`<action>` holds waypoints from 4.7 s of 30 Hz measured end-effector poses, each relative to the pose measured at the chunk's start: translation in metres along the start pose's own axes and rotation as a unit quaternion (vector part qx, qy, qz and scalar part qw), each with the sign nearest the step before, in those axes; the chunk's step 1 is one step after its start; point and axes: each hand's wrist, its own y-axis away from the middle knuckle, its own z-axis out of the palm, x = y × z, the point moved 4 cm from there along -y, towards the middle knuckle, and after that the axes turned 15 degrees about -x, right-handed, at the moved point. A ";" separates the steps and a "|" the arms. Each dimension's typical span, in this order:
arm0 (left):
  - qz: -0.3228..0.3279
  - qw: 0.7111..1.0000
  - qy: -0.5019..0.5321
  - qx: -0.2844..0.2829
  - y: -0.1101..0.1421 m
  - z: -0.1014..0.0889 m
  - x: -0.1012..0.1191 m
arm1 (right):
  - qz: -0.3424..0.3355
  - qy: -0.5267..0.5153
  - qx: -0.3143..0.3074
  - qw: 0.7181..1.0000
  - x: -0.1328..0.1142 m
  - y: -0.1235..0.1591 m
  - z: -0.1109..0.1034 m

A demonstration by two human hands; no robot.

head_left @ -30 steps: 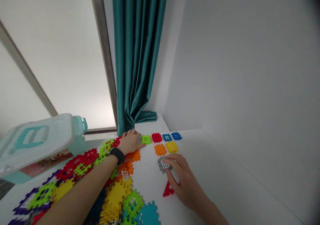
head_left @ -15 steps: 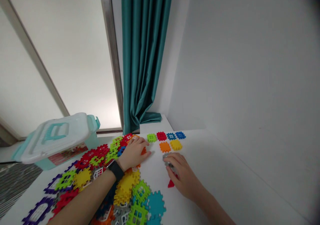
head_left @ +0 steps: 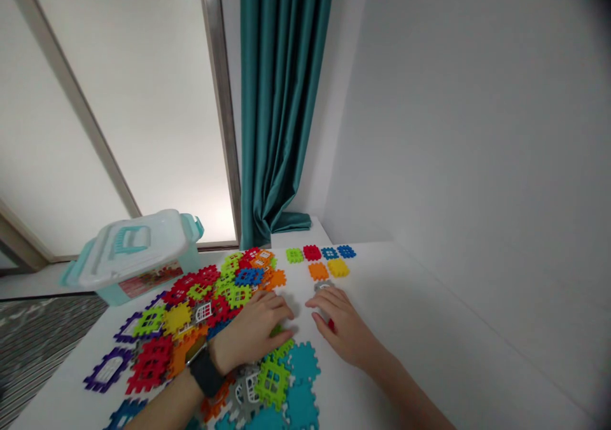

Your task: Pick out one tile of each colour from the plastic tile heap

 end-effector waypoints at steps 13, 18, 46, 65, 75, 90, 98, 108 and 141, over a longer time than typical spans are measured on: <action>0.005 1.000 0.018 0.017 0.027 0.012 0.014 | -0.032 -0.011 -0.134 0.990 -0.034 0.030 0.011; 0.010 0.999 -0.005 0.039 0.030 0.019 0.013 | -0.019 0.006 -0.119 0.993 -0.030 0.040 0.014; -0.040 0.989 -0.055 0.132 0.039 -0.020 0.002 | -0.120 0.050 -0.014 0.991 -0.048 -0.014 -0.014; -0.091 0.962 -0.062 0.250 0.074 -0.004 -0.034 | -0.060 -0.027 0.000 0.998 -0.069 -0.051 0.016; -0.080 0.968 -0.049 0.233 0.071 0.001 -0.024 | -0.038 -0.039 -0.002 0.999 -0.062 -0.030 0.028; -0.054 0.979 -0.050 0.192 0.073 0.000 -0.026 | -0.030 -0.054 -0.028 0.998 -0.049 -0.030 0.028; -0.055 0.983 -0.040 0.171 0.070 0.003 -0.027 | -0.021 -0.059 -0.037 0.997 -0.046 -0.030 0.028; -0.058 0.976 -0.020 0.207 0.070 0.002 -0.027 | -0.023 -0.066 0.003 0.998 -0.046 -0.029 0.028; -0.028 0.985 0.012 0.168 0.075 -0.002 -0.037 | -0.073 -0.019 -0.039 0.996 -0.048 -0.028 0.006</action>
